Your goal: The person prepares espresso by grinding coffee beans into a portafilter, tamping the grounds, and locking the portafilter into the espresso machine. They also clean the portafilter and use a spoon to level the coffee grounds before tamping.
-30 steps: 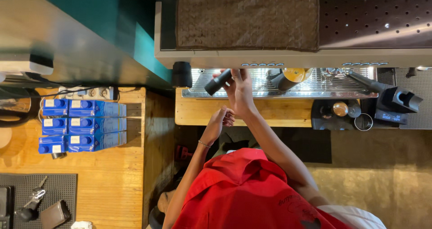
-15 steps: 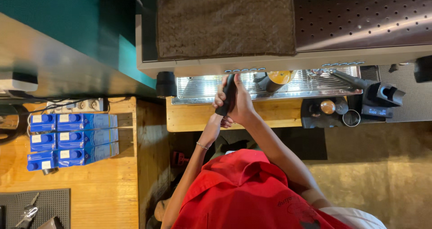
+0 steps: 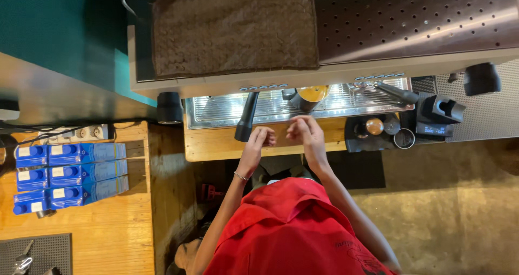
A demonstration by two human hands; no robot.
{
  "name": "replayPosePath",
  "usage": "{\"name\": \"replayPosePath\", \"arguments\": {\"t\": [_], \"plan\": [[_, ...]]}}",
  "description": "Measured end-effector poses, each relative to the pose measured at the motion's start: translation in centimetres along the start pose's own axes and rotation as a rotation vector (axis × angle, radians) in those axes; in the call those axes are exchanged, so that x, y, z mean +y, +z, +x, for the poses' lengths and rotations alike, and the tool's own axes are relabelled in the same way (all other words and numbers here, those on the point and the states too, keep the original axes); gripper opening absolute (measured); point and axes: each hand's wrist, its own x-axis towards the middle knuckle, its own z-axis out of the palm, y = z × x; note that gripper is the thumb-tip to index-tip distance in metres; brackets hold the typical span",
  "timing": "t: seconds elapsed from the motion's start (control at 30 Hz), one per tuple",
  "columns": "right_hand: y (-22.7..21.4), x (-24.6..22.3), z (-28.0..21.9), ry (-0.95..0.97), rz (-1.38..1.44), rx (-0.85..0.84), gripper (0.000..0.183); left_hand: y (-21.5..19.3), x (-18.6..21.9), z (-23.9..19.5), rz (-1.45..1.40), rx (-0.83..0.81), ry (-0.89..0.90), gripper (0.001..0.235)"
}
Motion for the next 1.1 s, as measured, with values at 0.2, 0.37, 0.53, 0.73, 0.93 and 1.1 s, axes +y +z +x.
{"name": "replayPosePath", "arguments": {"t": [0.2,0.37,0.53,0.73,0.93,1.1], "plan": [[-4.0,-0.4,2.2,-0.187,-0.172,0.241,0.026,4.2,2.5,1.9,-0.02,0.109,0.235,0.03],[-5.1,-1.2,4.9,-0.265,-0.244,0.221,0.04,6.7,4.3,3.2,0.071,0.16,0.317,0.045],[-5.9,-0.6,6.9,-0.26,-0.322,0.091,0.055,8.7,5.6,4.1,0.062,0.147,0.27,0.061],[-5.4,1.6,7.9,-0.276,-0.394,-0.069,0.069,8.0,5.9,3.9,0.047,0.238,0.309,0.055],[-2.5,4.1,8.6,-0.305,-0.404,-0.159,0.089,3.6,3.4,3.9,0.079,0.411,-0.066,0.065],[0.9,4.8,8.5,-0.335,-0.421,-0.195,0.082,-1.2,0.2,5.3,-0.037,0.479,0.46,0.038]]}}
